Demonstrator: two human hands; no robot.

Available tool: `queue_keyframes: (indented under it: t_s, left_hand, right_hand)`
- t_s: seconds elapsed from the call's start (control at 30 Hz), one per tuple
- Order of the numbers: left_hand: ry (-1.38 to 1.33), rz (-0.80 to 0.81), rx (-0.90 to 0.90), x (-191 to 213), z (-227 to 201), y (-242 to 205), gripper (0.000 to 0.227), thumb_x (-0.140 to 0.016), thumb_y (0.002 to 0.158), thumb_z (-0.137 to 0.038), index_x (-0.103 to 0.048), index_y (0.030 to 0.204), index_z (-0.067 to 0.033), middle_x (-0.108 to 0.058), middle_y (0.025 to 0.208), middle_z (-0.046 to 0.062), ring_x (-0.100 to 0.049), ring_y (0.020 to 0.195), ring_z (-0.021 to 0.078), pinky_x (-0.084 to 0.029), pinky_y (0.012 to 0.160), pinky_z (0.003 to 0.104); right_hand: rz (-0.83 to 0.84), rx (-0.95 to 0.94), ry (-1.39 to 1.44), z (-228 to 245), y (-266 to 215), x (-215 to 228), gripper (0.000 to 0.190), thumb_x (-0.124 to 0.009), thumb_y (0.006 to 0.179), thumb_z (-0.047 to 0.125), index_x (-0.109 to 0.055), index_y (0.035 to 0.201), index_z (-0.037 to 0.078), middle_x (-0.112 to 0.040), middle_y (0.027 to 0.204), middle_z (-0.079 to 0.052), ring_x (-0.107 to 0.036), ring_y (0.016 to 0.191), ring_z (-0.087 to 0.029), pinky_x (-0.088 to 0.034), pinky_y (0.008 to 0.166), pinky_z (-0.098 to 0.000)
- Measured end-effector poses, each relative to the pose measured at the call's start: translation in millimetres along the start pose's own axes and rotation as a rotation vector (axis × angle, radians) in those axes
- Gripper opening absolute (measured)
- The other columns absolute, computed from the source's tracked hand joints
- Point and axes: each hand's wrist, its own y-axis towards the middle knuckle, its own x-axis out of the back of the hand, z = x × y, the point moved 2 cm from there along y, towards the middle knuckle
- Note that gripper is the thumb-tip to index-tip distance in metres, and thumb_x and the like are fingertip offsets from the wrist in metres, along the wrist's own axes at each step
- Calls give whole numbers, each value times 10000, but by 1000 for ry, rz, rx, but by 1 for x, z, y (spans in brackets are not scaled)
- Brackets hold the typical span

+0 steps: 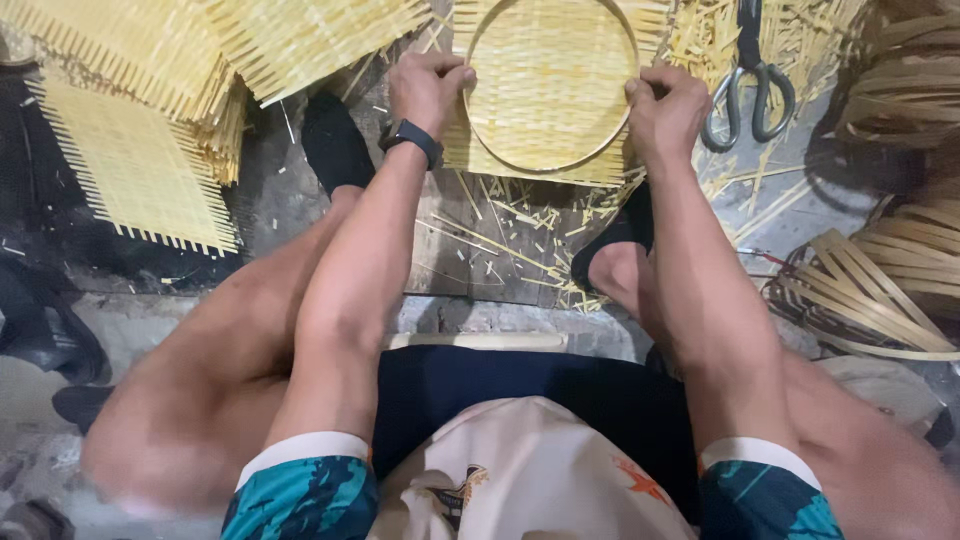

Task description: The person sits on the floor and weaves a circular bamboo mat by placing a bamboo frame over a flat woven sheet, then uses shears to trim the excess bamboo strips around the edge. The person repeats this process for multiple mats.

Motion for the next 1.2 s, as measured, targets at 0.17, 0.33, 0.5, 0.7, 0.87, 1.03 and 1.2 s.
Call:
queue_keyframes:
  t_s: [0.17,0.33,0.5,0.7,0.87,1.03,1.2]
  left_hand:
    - [114,-43,-3,-1,4,4,176,-838,768,-283,-834,874,-142,-774,786,111,-761,714,265,-593,710,354]
    - [179,-44,8,-5,3,7,169,-837,776,-309,-841,850,-157,-778,818,115,-741,764,299,-574,720,402]
    - [169,16,180,-3,0,15,189,-844,727,-315,-827,842,-165,-773,799,112,-747,752,276,-580,733,393]
    - [70,76,173,-2,2,20,175,-876,703,-252,-833,790,-106,-780,781,129,-768,721,253,-596,738,379]
    - [91,169,242,-3,3,32,205,-881,675,-273,-826,799,-119,-773,762,124,-769,707,247,-607,726,361]
    - [83,37,197,-9,10,20,226,-884,674,-295,-831,795,-112,-765,748,132,-752,693,258,-587,706,354]
    - [22,-32,146,-16,15,13,163,-852,710,-241,-842,798,-105,-775,732,118,-760,677,234,-589,684,348]
  right_hand:
    - [-34,49,-38,5,2,-3,171,-840,825,92,-803,961,-5,-774,830,-161,-756,747,-227,-579,720,-335]
    - [-17,27,-17,1,1,-1,167,-826,845,110,-803,980,15,-778,831,-161,-770,750,-240,-586,731,-348]
    - [-33,8,-45,-1,4,-5,162,-837,848,124,-814,977,28,-779,821,-155,-763,741,-243,-583,737,-356]
    - [-24,-31,-29,4,5,0,155,-838,832,119,-814,957,31,-786,838,-141,-769,743,-219,-596,736,-340]
    - [70,-122,-3,12,7,5,155,-831,828,132,-811,955,45,-790,841,-110,-750,738,-191,-582,716,-323]
    - [113,-89,-73,6,10,4,132,-835,851,132,-812,947,45,-781,821,-85,-723,721,-149,-568,699,-305]
    - [195,-69,-38,-18,21,7,103,-847,879,118,-815,945,45,-767,791,-80,-696,694,-125,-553,659,-291]
